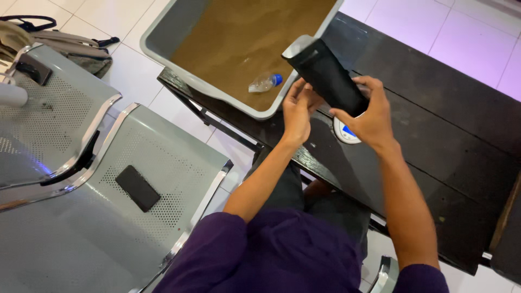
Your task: The person repeatedly scoops a brown granular substance from a bin into black pouches using a plastic bottle, places each pouch on a digital scale, adjusts it, folds it, and sets it aside. The process is repeated for multiple pouches.
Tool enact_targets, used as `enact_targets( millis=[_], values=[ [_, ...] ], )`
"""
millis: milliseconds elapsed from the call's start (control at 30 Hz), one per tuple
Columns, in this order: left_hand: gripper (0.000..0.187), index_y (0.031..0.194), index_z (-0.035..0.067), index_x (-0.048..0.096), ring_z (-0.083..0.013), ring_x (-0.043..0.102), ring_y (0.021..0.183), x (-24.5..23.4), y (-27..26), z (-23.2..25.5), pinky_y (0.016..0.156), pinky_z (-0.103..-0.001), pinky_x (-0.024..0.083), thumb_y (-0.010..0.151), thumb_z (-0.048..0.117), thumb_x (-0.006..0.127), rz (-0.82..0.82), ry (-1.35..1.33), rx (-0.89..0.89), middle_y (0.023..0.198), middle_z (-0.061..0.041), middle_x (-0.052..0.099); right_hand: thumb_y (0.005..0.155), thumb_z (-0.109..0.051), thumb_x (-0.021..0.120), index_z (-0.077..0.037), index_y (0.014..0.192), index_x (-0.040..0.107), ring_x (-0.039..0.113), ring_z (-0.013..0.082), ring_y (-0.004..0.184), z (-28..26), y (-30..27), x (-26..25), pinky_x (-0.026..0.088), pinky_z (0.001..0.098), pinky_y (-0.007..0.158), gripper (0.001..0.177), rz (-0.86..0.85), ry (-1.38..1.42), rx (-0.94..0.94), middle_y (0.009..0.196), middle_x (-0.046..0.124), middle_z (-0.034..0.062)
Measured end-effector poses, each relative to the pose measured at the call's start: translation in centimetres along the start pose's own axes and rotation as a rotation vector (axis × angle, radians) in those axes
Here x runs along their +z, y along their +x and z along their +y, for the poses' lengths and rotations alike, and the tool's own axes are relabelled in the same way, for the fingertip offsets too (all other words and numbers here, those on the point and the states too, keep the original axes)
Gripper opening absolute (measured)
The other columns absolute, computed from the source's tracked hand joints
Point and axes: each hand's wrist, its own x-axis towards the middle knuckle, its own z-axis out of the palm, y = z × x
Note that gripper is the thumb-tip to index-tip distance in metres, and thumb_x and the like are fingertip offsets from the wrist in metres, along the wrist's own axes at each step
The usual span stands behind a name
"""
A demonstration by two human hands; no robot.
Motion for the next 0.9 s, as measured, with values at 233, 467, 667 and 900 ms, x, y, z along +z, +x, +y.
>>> enact_targets(
  millis=[233,467,667,900],
  values=[
    [0.020,0.126,0.014,0.060,-0.0341,0.073,0.100,-0.3,0.2,-0.4,0.086,-0.046,0.062,0.107,0.022,0.062,0.018,-0.163,-0.112,0.116,-0.015,0.072,0.083,-0.015,0.095,-0.001,0.132,0.063,0.064,0.0365,0.118,-3.8,4.3,-1.4,0.050,0.0444,0.101,0.060,-0.061,-0.166,-0.172,0.124,0.062,0.0128],
    [0.019,0.126,0.009,0.059,-0.0385,0.071,0.105,0.0,0.4,-0.4,0.094,-0.051,0.059,0.109,0.017,0.057,0.012,-0.220,-0.075,0.116,-0.015,0.070,0.090,-0.008,0.088,-0.001,0.142,0.062,0.063,0.0452,0.115,-6.1,6.4,-1.6,0.054,0.0494,0.092,0.059,-0.193,-0.233,-0.234,0.126,0.058,0.0197],
    [0.019,0.109,0.006,0.058,-0.0311,0.072,0.101,1.3,-1.1,2.5,0.099,-0.044,0.059,0.102,0.024,0.062,-0.055,-0.213,-0.071,0.108,-0.017,0.072,0.095,-0.013,0.080,-0.002,0.150,0.054,0.057,0.0358,0.117,-7.6,7.3,-1.8,0.048,0.0475,0.094,0.062,-0.316,-0.337,-0.227,0.132,0.055,0.0193],
    [0.014,0.105,0.007,0.056,-0.0277,0.071,0.093,1.7,-1.6,3.2,0.094,-0.043,0.060,0.106,0.021,0.056,-0.032,-0.173,-0.046,0.093,-0.011,0.068,0.093,-0.014,0.080,-0.002,0.146,0.055,0.056,0.0345,0.115,-7.2,6.7,-1.5,0.048,0.0445,0.091,0.059,-0.301,-0.311,-0.127,0.131,0.055,0.0183]
  ],
)
